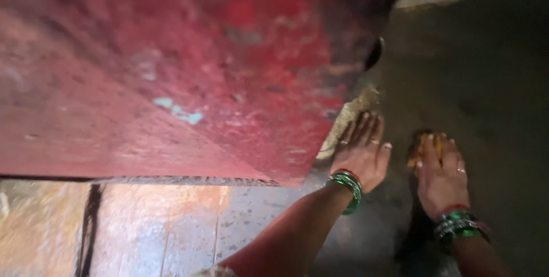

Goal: The person scrubs the floor by hand using a cloth and water from a basin.

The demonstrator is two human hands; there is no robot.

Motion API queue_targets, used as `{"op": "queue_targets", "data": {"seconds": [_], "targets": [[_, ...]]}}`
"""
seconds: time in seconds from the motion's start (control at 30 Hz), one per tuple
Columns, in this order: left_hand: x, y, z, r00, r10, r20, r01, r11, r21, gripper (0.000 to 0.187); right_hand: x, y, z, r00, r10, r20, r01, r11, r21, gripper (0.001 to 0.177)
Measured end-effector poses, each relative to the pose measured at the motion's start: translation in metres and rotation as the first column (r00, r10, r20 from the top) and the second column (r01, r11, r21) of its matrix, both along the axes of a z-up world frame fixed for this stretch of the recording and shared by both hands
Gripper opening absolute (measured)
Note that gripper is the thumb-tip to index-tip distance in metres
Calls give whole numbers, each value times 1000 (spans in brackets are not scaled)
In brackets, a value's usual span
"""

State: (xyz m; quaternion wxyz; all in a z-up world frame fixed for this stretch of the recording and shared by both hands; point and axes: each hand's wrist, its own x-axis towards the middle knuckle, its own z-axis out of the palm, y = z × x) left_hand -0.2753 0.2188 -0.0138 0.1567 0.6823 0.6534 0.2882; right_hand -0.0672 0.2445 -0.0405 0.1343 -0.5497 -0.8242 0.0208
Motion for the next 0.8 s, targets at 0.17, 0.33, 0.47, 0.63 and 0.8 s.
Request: {"op": "queue_targets", "data": {"seconds": [0.17, 0.33, 0.47, 0.63, 0.8], "targets": [[-3, -1, 4, 1000, 9, 19, -10, 999, 50, 68, -61, 59, -27, 991, 27, -129, -17, 996, 85, 64], [-4, 0, 6, 992, -13, 123, 3, 997, 78, 69, -86, 55, -19, 967, 237, 97, -244, 967, 68, 77], [-8, 1, 2, 992, -50, 114, 36, 992, 123, 74, -82, 7, 1, 967, 217, -136, -234, 965, -117, 78], [-10, -10, 8, 990, -66, 125, 59, 997, 57, 87, -72, -35, 7, 942, 320, 99, -312, 946, -88, 77], [-3, -6, 10, 994, -54, 96, 46, 996, 80, 90, -73, -38, 9, 920, 246, 306, -188, 961, -205, 76]]}}
